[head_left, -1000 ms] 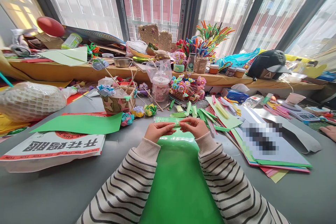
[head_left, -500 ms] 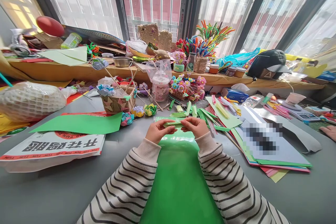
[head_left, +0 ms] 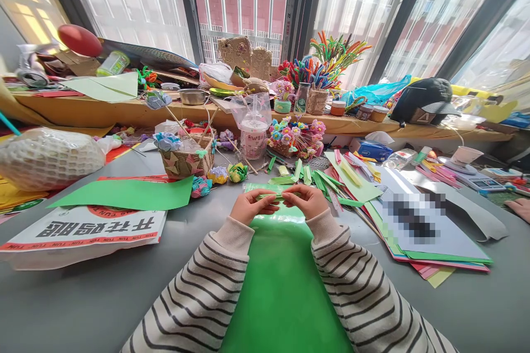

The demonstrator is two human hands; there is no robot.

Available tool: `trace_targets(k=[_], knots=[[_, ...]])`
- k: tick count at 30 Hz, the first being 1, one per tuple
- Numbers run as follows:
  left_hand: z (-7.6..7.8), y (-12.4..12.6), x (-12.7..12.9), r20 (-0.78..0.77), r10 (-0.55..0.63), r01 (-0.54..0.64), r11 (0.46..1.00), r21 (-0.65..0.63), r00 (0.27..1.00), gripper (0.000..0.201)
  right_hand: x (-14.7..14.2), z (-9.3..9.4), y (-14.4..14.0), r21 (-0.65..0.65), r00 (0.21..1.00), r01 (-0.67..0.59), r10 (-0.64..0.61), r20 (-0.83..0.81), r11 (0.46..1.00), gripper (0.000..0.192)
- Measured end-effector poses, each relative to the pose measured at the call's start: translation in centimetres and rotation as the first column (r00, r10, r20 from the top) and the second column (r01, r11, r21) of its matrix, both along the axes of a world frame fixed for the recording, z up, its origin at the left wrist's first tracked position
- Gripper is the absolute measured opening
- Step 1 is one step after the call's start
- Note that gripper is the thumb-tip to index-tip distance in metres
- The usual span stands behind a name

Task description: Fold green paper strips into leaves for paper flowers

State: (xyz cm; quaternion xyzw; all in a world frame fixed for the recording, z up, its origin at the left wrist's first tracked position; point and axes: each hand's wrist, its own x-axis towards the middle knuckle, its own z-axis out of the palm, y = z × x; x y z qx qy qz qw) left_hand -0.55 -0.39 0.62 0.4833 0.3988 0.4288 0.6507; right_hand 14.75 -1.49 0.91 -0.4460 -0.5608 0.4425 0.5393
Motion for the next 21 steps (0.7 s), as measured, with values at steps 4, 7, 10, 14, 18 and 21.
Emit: trace_targets(k=[4, 7, 10, 14, 18, 21], knots=[[-0.11, 0.06, 0.03, 0.029, 0.008, -0.008, 1.0, -0.002, 1.0, 0.031, 0.08, -0.06, 0.08, 0.013, 1.0, -0.004, 0.004, 0.017, 1.0, 0.022], [-0.09, 0.02, 0.0, 0.038, 0.02, -0.02, 1.0, 0.002, 0.999, 0.029, 0.15, -0.2, 0.17, 0.033, 0.999, -0.014, 0.013, 0.043, 0.999, 0.022], [-0.05, -0.02, -0.07, 0.031, 0.037, -0.037, 0.999, -0.003, 0.999, 0.029, 0.18, -0.3, 0.22, 0.063, 0.996, -0.037, 0.032, 0.078, 0.997, 0.02], [-0.01, 0.01, -0.17, 0.034, 0.053, -0.052, 0.998, -0.031, 0.998, 0.032, 0.23, -0.22, 0.19, 0.091, 0.994, -0.079, 0.071, 0.083, 0.993, 0.02], [0.01, 0.02, -0.24, 0.018, 0.037, -0.036, 0.998, -0.045, 0.999, 0.033, 0.39, -0.02, 0.13, 0.094, 0.992, -0.095, 0.087, 0.087, 0.991, 0.02], [-0.12, 0.04, -0.31, -0.107, 0.035, -0.027, 0.997, 0.075, 0.994, 0.032, 0.53, 0.0, 0.14, 0.069, 0.992, -0.095, 0.088, 0.087, 0.993, 0.019]])
